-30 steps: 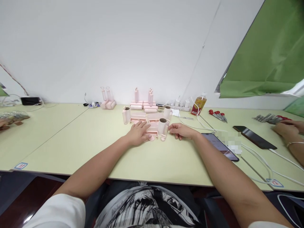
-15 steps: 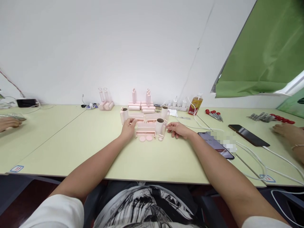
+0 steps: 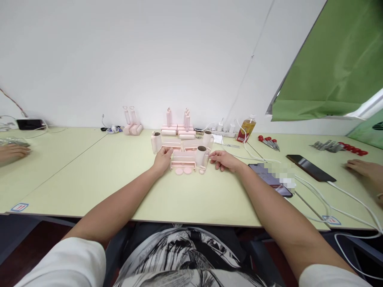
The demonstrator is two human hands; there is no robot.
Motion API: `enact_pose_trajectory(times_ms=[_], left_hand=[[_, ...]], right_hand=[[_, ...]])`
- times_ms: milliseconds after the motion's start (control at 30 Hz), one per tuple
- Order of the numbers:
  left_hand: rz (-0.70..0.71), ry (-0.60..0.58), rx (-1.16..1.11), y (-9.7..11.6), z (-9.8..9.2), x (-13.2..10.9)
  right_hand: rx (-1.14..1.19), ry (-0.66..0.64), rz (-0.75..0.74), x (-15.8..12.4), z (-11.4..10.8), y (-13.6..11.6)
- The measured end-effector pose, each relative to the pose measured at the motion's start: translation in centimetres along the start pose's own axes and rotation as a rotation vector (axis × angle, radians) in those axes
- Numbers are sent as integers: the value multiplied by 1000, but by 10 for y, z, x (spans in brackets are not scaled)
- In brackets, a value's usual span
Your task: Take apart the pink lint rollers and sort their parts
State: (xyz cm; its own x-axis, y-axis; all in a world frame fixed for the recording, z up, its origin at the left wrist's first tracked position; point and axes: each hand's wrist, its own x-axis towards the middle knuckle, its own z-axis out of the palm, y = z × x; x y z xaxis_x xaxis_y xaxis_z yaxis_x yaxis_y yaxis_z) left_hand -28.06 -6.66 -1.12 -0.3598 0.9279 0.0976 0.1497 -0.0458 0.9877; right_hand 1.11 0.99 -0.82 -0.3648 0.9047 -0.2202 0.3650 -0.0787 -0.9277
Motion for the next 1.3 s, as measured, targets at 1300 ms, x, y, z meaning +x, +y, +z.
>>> enact_pose_trajectory(times_ms=[1300], left_hand=[[19, -77, 65, -4, -1, 2]], right_hand=[[-71, 12, 34, -11, 6, -14]])
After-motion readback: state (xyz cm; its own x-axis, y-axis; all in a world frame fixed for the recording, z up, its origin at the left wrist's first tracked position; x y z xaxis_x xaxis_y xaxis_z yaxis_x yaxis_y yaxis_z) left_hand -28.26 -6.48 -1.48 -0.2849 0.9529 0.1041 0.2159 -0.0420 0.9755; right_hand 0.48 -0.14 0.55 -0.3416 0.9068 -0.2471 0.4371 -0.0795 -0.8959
